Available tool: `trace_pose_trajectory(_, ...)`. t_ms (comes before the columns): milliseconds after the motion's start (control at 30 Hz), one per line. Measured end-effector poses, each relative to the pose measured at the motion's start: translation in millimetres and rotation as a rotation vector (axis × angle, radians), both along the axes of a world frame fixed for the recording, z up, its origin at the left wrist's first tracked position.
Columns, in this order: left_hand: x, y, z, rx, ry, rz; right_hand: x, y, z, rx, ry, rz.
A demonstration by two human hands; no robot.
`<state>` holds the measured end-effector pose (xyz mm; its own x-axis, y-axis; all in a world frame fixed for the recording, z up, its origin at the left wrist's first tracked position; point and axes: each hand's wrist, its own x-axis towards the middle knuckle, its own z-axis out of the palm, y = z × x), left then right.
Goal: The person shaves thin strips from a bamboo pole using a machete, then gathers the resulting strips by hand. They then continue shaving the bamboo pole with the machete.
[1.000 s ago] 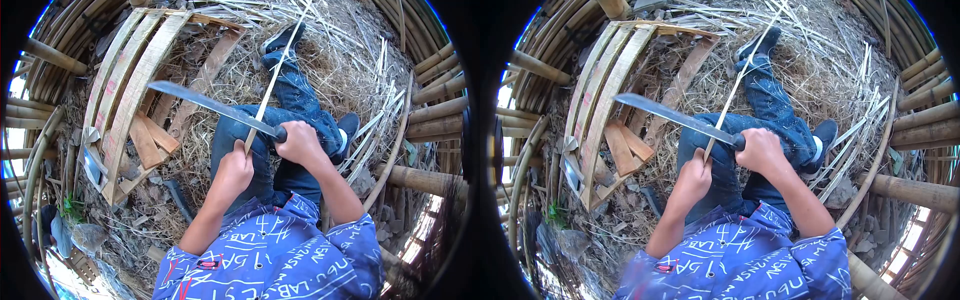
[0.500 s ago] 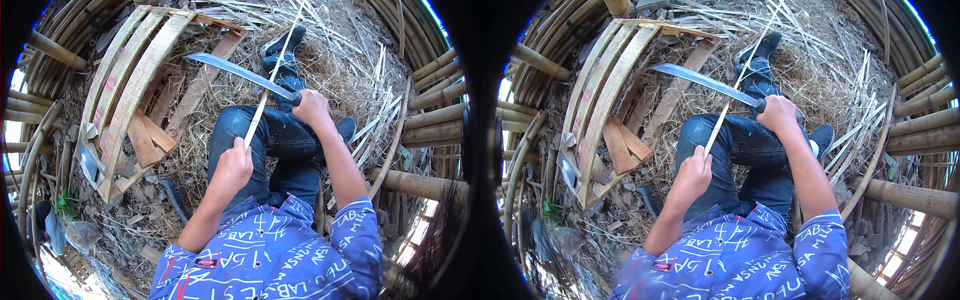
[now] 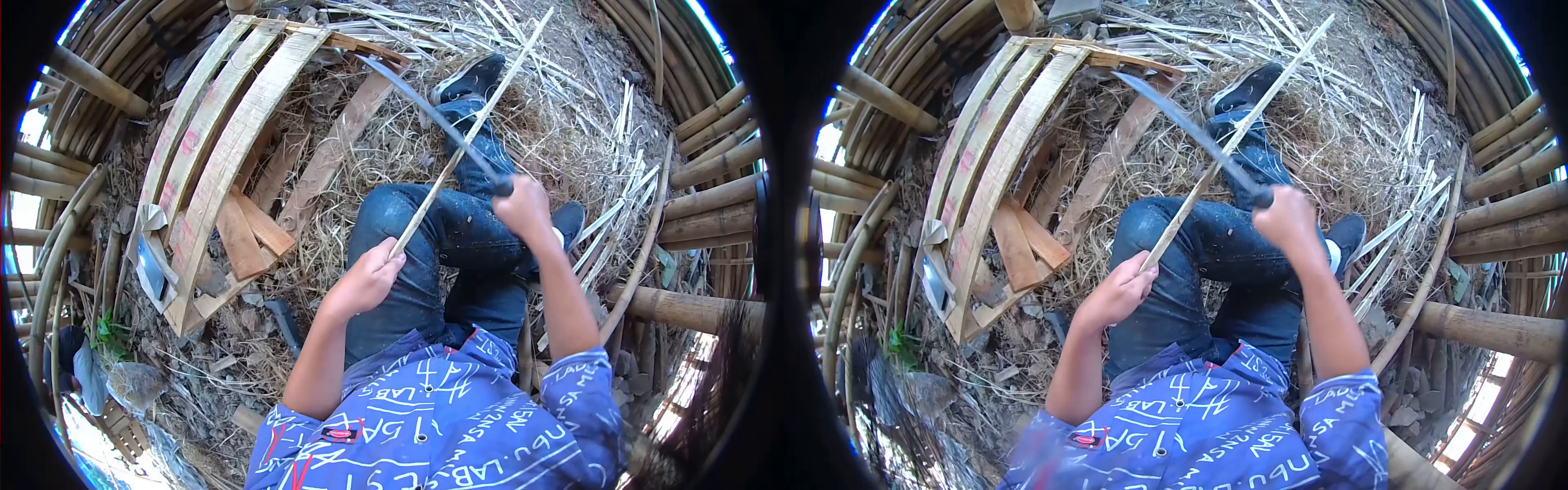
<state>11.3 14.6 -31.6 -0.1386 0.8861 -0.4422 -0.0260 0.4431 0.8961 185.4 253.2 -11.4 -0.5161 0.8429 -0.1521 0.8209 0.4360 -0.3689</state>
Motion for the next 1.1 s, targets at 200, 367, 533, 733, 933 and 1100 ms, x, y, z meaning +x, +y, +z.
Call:
trace_pose_trajectory(200, -8, 5, 23, -0.149, -0.275, 0.014, -10, -64, 10, -0.209, 0.099, 0.072)
trace_pose_trajectory(367, 10, 3, 12, -0.055, 0.06, 0.015, -25, -53, 22, -0.118, -0.169, 0.231)
trace_pose_trajectory(533, 31, 10, 41, -0.181, 0.465, 0.015, -24, -28, 32, -0.048, -0.343, 0.236)
trace_pose_trajectory(733, 37, 9, 37, -0.103, 0.653, -0.015, -2, 34, 11, 0.055, -0.283, 0.07)
trace_pose_trajectory(933, 44, 16, 35, -0.146, 0.705, -0.008, 5, -16, 16, -0.099, 0.004, -0.005)
trace_pose_trajectory(1100, 44, 20, 36, -0.137, 0.685, 0.018, -2, -68, 15, -0.329, 0.044, 0.099)
